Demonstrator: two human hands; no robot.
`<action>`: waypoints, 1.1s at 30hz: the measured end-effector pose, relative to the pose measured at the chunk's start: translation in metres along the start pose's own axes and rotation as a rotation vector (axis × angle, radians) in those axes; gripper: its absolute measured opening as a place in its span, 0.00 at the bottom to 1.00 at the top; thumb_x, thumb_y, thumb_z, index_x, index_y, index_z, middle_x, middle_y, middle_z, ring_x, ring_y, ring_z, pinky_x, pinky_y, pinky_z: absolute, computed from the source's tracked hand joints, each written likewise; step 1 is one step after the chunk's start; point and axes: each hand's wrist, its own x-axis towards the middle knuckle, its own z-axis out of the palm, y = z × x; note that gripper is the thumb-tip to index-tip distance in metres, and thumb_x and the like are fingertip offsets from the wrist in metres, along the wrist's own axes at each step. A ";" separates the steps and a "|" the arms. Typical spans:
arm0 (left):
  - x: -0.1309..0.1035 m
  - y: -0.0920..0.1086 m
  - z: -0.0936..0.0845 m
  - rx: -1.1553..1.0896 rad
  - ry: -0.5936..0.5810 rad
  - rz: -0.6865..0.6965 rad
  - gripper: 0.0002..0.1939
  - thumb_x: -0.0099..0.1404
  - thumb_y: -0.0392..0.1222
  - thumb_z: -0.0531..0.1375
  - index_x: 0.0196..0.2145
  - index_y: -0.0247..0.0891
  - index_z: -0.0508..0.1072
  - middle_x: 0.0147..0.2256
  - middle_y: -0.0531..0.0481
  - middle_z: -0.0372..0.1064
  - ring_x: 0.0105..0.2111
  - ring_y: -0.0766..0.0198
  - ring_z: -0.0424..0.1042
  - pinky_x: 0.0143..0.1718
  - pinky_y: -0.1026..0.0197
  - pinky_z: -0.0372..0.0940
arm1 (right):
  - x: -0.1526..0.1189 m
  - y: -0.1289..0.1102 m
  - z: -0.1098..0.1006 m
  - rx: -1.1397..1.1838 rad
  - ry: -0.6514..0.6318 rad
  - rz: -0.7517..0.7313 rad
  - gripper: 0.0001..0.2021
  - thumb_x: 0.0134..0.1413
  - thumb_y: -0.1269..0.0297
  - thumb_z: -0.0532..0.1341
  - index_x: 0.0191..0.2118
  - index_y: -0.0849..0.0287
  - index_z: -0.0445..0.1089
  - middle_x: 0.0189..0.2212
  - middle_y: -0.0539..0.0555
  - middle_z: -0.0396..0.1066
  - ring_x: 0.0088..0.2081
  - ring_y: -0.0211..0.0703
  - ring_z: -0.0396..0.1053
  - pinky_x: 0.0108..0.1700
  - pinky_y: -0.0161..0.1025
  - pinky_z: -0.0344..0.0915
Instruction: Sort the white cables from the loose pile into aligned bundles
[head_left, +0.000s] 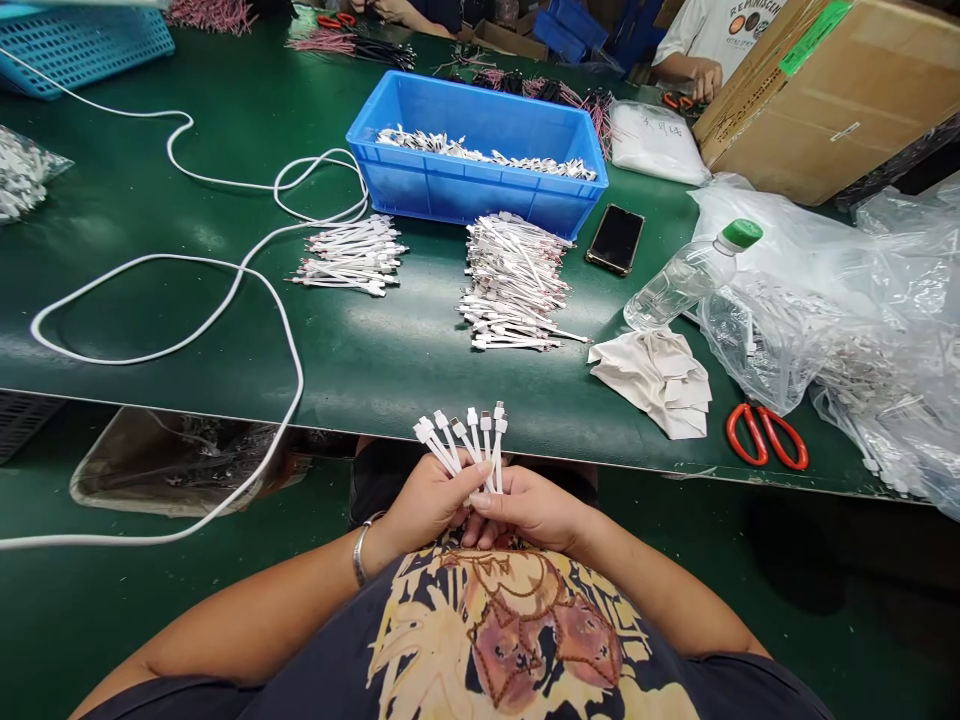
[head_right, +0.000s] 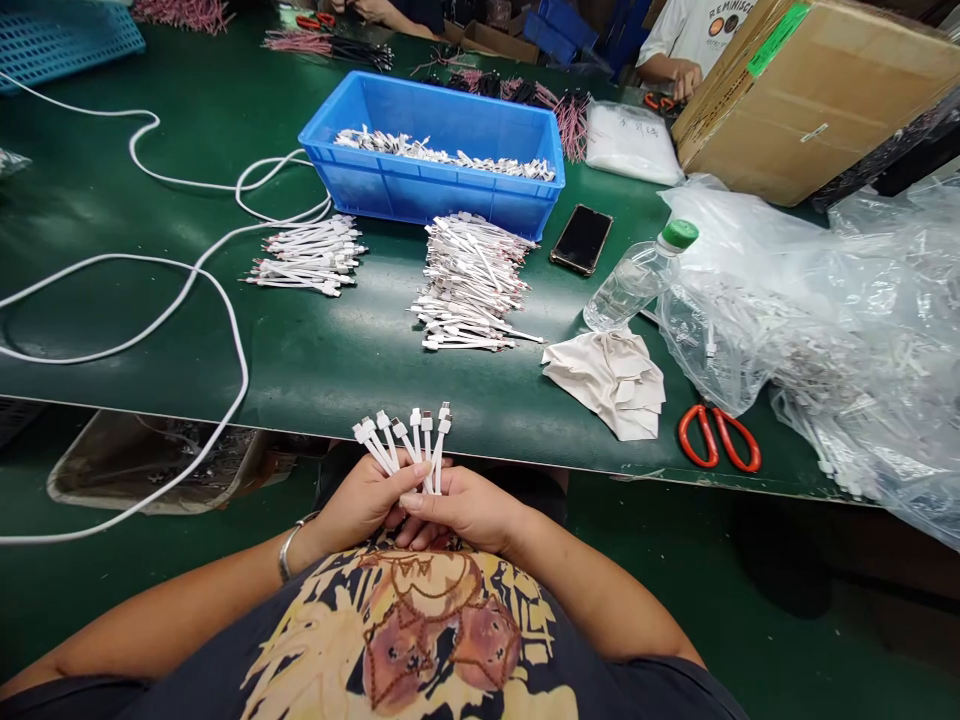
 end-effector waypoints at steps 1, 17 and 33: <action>0.000 -0.001 -0.001 0.020 0.018 0.006 0.17 0.59 0.52 0.57 0.28 0.33 0.70 0.14 0.57 0.59 0.11 0.76 0.53 0.13 0.71 0.46 | 0.000 0.000 0.000 0.005 -0.010 -0.019 0.23 0.46 0.49 0.64 0.37 0.68 0.73 0.26 0.56 0.73 0.25 0.32 0.69 0.27 0.28 0.62; -0.004 -0.005 -0.005 -0.009 0.049 0.059 0.15 0.61 0.51 0.56 0.31 0.34 0.68 0.14 0.59 0.54 0.14 0.74 0.53 0.15 0.71 0.48 | 0.000 -0.001 0.001 -0.019 -0.025 -0.028 0.28 0.50 0.43 0.57 0.39 0.68 0.72 0.24 0.56 0.72 0.24 0.33 0.69 0.24 0.27 0.61; 0.003 -0.004 -0.009 -0.095 -0.028 -0.076 0.18 0.58 0.53 0.58 0.25 0.33 0.67 0.12 0.58 0.55 0.10 0.76 0.50 0.10 0.71 0.41 | 0.022 -0.004 -0.009 0.104 -0.187 0.078 0.23 0.43 0.55 0.67 0.40 0.69 0.72 0.34 0.61 0.74 0.26 0.34 0.71 0.21 0.25 0.61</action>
